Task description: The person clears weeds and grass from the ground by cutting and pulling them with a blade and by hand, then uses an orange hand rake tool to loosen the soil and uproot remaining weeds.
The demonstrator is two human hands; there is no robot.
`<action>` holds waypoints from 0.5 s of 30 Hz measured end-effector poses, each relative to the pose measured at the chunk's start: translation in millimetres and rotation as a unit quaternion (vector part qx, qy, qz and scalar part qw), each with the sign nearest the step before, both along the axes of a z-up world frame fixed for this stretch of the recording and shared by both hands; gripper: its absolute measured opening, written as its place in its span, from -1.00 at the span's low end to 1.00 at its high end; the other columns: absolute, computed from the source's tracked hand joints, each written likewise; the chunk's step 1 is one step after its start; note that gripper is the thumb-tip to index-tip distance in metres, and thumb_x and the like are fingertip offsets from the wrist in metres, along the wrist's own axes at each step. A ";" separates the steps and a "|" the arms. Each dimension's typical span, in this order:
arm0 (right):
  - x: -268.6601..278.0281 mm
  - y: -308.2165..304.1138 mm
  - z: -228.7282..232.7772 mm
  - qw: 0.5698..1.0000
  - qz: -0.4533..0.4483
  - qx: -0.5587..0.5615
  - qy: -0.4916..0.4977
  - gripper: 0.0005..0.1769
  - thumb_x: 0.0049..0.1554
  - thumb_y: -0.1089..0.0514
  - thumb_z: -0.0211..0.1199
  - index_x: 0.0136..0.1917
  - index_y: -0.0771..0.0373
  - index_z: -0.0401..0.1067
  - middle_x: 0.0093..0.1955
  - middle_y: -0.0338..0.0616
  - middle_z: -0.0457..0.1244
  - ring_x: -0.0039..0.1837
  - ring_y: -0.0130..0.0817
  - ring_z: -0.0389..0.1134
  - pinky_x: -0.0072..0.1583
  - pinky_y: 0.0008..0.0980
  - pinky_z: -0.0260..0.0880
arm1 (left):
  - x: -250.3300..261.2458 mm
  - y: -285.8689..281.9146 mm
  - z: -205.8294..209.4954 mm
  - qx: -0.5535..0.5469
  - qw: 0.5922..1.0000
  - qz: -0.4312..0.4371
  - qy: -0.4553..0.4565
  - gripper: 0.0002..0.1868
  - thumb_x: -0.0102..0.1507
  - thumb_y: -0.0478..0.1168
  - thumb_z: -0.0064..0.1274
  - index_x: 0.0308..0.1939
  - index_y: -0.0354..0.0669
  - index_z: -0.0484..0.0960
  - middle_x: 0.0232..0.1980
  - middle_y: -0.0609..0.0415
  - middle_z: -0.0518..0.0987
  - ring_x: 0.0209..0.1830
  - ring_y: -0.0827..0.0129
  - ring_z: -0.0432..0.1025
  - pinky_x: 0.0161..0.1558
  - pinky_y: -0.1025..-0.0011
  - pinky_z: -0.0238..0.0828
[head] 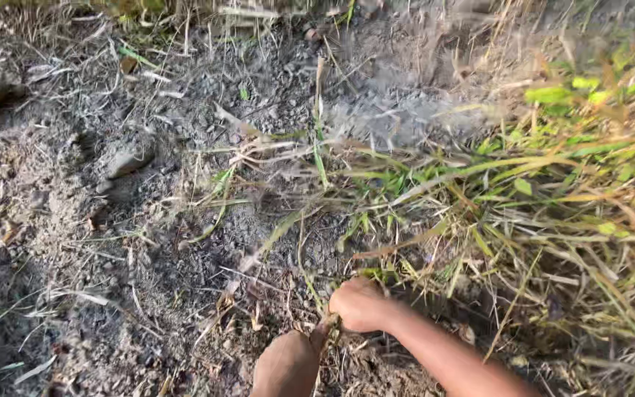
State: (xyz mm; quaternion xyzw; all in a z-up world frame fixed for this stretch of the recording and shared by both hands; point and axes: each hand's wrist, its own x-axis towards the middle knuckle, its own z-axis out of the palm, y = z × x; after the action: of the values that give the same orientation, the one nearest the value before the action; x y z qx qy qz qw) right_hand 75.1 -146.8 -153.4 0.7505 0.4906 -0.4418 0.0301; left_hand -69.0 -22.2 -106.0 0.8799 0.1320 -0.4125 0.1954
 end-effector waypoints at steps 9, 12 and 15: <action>-2.6 4.1 14.3 0.767 -0.282 0.520 -0.248 -0.63 0.10 0.07 0.38 0.08 0.25 0.33 0.03 -0.07 0.27 0.14 -0.06 0.35 0.18 0.03 0.42 | 75.4 32.1 35.8 0.273 0.859 -0.339 -0.269 -0.69 0.50 -0.15 -0.26 -0.01 -0.41 0.40 -0.29 -0.01 0.51 -0.42 0.42 0.47 -0.51 0.44 0.53; -44.1 36.4 13.2 0.670 -0.324 0.521 -0.418 -0.25 0.02 -0.17 0.33 0.19 0.47 0.20 0.17 0.20 0.16 0.21 0.15 0.24 0.25 0.08 0.26 | 91.5 30.2 52.2 0.257 0.901 -0.305 -0.173 -0.76 0.48 -0.15 -0.25 -0.05 -0.29 0.39 -0.26 -0.09 0.53 -0.29 0.23 0.55 -0.31 0.17 0.60; -43.6 41.7 -22.8 0.764 -0.335 0.448 -0.322 -0.49 0.07 -0.13 0.32 0.05 0.31 0.30 0.02 0.06 0.25 0.11 -0.03 0.30 0.19 -0.03 0.28 | 83.7 36.4 45.6 0.185 0.964 -0.180 -0.066 -0.77 0.46 -0.13 -0.23 -0.02 -0.22 0.43 -0.26 -0.02 0.54 -0.24 0.28 0.60 -0.26 0.21 0.62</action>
State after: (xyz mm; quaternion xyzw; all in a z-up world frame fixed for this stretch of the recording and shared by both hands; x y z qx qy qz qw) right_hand 31.5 -105.0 -176.3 0.8935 0.3112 0.1133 -0.3033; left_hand 14.7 14.2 -60.4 0.9351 0.0323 -0.3507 -0.0401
